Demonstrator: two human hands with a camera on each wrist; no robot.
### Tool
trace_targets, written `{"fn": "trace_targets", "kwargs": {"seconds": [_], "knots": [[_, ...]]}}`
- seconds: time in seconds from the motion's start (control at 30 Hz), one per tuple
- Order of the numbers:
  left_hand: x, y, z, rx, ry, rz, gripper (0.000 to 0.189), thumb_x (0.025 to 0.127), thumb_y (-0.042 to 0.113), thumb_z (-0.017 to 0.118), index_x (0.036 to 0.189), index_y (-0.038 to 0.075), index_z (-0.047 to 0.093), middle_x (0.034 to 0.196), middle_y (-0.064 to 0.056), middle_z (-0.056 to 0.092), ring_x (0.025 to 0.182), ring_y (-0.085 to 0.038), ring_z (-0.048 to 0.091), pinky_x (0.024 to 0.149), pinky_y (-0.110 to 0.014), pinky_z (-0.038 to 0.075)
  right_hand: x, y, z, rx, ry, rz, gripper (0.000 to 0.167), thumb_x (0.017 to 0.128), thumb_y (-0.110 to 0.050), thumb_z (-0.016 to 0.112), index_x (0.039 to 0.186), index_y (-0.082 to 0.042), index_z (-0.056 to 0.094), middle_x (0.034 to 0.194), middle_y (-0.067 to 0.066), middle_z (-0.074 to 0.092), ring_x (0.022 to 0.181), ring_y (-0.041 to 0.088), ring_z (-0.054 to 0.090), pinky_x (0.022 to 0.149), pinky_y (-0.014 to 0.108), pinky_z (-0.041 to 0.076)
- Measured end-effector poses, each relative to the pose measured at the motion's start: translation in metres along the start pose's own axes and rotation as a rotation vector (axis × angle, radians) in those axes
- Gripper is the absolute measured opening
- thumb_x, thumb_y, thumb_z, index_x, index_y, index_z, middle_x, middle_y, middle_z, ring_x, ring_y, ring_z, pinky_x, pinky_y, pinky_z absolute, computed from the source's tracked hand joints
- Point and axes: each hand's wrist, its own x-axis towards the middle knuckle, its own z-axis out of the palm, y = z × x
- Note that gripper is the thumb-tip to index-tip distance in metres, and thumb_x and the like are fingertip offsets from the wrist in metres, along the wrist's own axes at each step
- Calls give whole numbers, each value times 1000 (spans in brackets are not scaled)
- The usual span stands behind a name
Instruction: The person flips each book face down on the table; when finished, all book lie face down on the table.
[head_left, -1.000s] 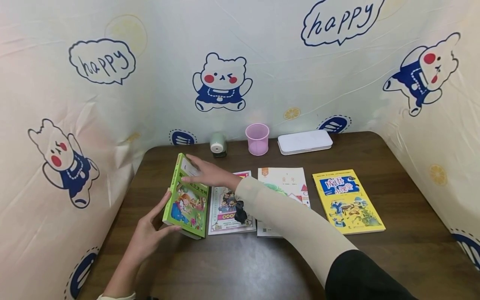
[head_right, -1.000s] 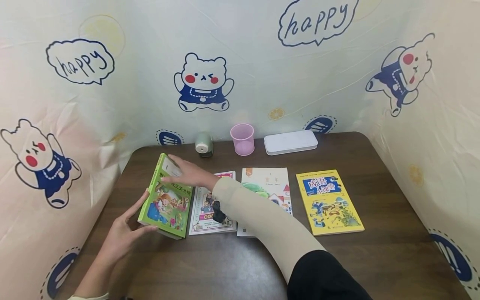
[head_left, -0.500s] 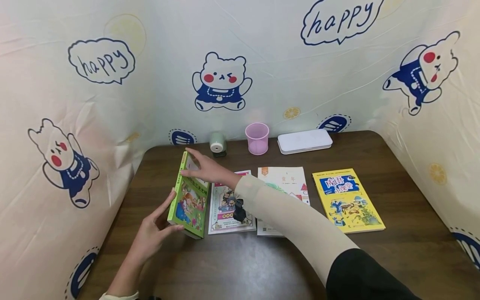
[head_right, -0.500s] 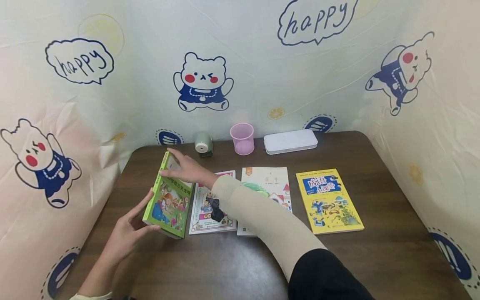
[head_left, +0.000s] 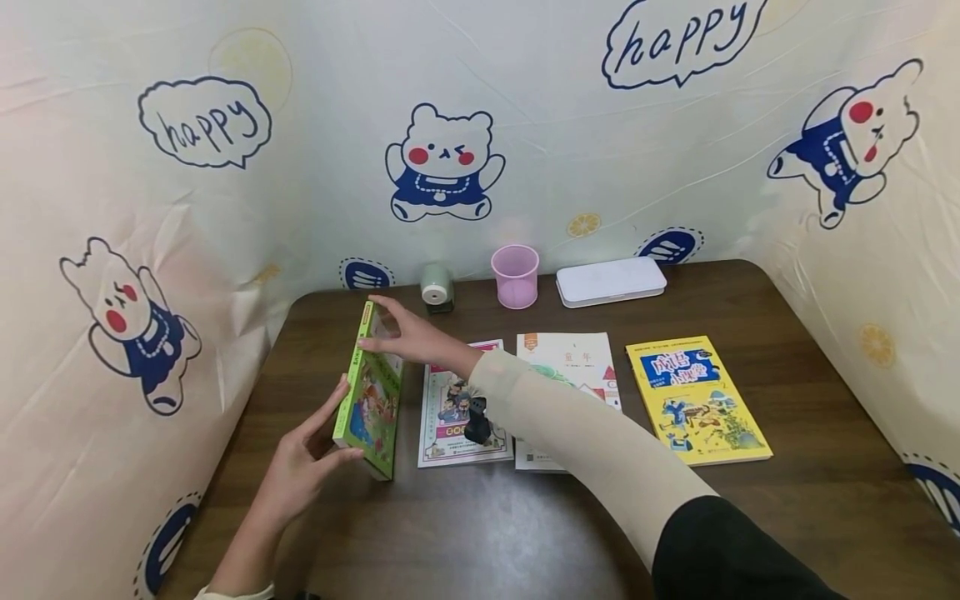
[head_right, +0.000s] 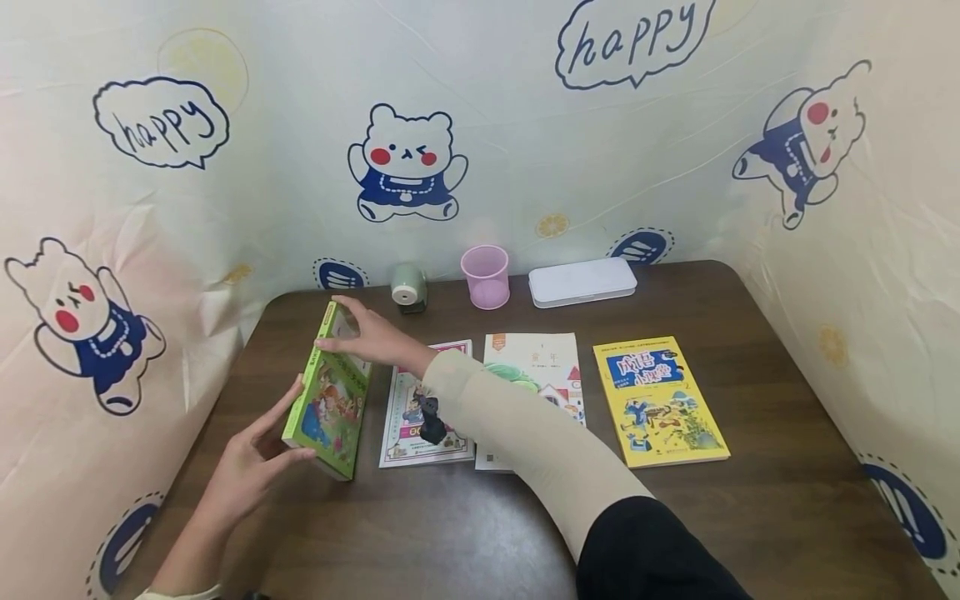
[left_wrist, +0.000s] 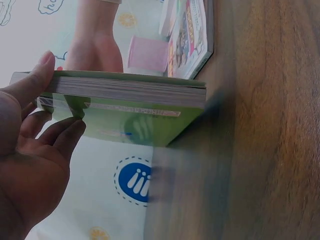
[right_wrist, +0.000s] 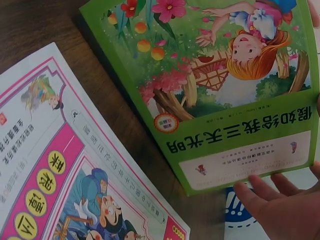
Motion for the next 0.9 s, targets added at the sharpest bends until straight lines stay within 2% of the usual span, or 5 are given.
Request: {"fn": "trace_targets", "kwargs": {"seconds": [0.13, 0.4, 0.53, 0.67, 0.9], "knots": [[0, 2, -5, 31, -1, -1, 96, 84, -5, 79, 163, 24, 33, 168, -8, 28, 137, -29, 47, 95, -14, 51, 0, 1, 2, 68, -45, -21, 81, 101, -44, 64, 165, -36, 15, 166, 13, 29, 147, 33, 43, 107, 45, 51], [-2, 12, -17, 130, -34, 47, 91, 82, -6, 81, 159, 21, 41, 163, -10, 37, 135, 6, 45, 99, -12, 45, 2, 4, 6, 182, -89, -6, 91, 100, -41, 66, 165, -40, 3, 170, 9, 23, 150, 26, 39, 113, 42, 46], [-3, 15, -22, 256, -49, 104, 88, 79, -4, 84, 156, 21, 48, 159, -8, 44, 134, 8, 45, 102, -8, 41, -1, 4, 5, 217, -128, 11, 91, 100, -41, 67, 166, -38, 4, 171, 5, 19, 153, 25, 34, 114, 48, 43], [-4, 14, -22, 323, -59, 156, 86, 77, -3, 86, 153, 17, 52, 156, -9, 48, 136, 7, 44, 103, -5, 36, -5, 6, 2, 238, -151, 16, 90, 99, -38, 68, 166, -35, 6, 171, 5, 18, 154, 30, 31, 115, 52, 41], [-8, 4, -10, 271, -67, 150, 84, 77, -2, 85, 153, 16, 52, 159, -8, 45, 141, 4, 40, 107, -6, 34, -8, 17, 0, 243, -153, 17, 90, 99, -33, 69, 165, -35, 8, 171, 6, 17, 154, 30, 31, 116, 49, 41]]}}
